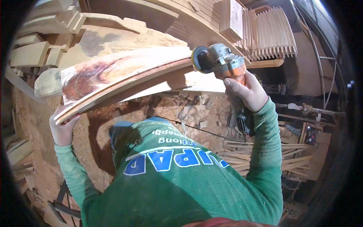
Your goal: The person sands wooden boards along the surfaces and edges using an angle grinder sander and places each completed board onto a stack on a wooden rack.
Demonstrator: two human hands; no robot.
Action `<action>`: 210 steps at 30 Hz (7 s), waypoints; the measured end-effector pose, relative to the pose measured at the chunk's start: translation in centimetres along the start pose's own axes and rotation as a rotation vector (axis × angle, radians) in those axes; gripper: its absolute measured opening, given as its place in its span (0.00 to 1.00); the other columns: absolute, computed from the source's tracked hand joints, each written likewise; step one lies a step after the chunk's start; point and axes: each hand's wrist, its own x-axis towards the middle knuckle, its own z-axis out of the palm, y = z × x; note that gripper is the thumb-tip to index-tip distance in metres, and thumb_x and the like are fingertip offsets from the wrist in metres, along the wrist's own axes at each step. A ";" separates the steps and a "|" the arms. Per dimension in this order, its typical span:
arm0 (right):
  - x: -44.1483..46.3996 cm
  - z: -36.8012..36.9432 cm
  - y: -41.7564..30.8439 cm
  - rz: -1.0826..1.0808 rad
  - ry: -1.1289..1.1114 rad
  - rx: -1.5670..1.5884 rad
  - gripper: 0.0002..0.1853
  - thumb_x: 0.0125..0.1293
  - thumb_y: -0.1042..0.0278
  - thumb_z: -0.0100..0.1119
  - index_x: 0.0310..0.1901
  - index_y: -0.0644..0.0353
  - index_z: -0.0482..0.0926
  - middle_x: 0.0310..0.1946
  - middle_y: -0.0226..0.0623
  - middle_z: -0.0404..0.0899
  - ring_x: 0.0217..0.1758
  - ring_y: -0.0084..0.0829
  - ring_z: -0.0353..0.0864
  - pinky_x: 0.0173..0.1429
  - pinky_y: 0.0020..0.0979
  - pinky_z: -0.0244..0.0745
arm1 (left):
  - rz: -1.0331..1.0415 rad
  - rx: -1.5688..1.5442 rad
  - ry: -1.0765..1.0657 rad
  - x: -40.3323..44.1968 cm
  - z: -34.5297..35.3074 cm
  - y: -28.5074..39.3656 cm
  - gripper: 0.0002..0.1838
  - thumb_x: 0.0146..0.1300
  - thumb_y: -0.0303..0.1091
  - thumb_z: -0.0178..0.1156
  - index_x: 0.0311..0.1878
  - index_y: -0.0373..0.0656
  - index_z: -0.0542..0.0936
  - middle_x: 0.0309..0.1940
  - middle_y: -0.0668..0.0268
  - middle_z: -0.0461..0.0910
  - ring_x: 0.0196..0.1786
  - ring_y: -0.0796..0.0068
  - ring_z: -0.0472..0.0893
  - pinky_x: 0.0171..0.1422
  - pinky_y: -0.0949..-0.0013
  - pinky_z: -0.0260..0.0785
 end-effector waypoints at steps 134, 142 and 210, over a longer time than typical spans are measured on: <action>1.5 -8.8 7.9 0.000 0.129 -0.031 0.27 0.72 0.53 0.71 0.61 0.66 0.79 0.47 0.31 0.85 0.47 0.21 0.82 0.55 0.30 0.79 | 0.339 0.981 -0.252 3.8 6.4 13.2 0.18 0.57 0.38 0.76 0.44 0.44 0.78 0.36 0.57 0.84 0.40 0.47 0.84 0.44 0.47 0.73; 1.0 -7.1 6.9 -0.110 0.150 -0.034 0.27 0.70 0.53 0.71 0.61 0.66 0.79 0.53 0.37 0.86 0.57 0.27 0.84 0.62 0.35 0.79 | 0.381 0.999 -0.200 3.7 6.3 12.3 0.21 0.56 0.44 0.77 0.46 0.45 0.80 0.36 0.57 0.84 0.41 0.48 0.84 0.45 0.49 0.74; -2.9 5.9 1.5 -0.168 -0.029 0.146 0.29 0.71 0.62 0.73 0.66 0.67 0.74 0.57 0.34 0.82 0.58 0.22 0.79 0.65 0.28 0.73 | 0.127 0.402 -0.034 1.3 -5.6 5.0 0.20 0.54 0.29 0.79 0.51 0.40 0.87 0.39 0.59 0.90 0.43 0.69 0.89 0.50 0.64 0.81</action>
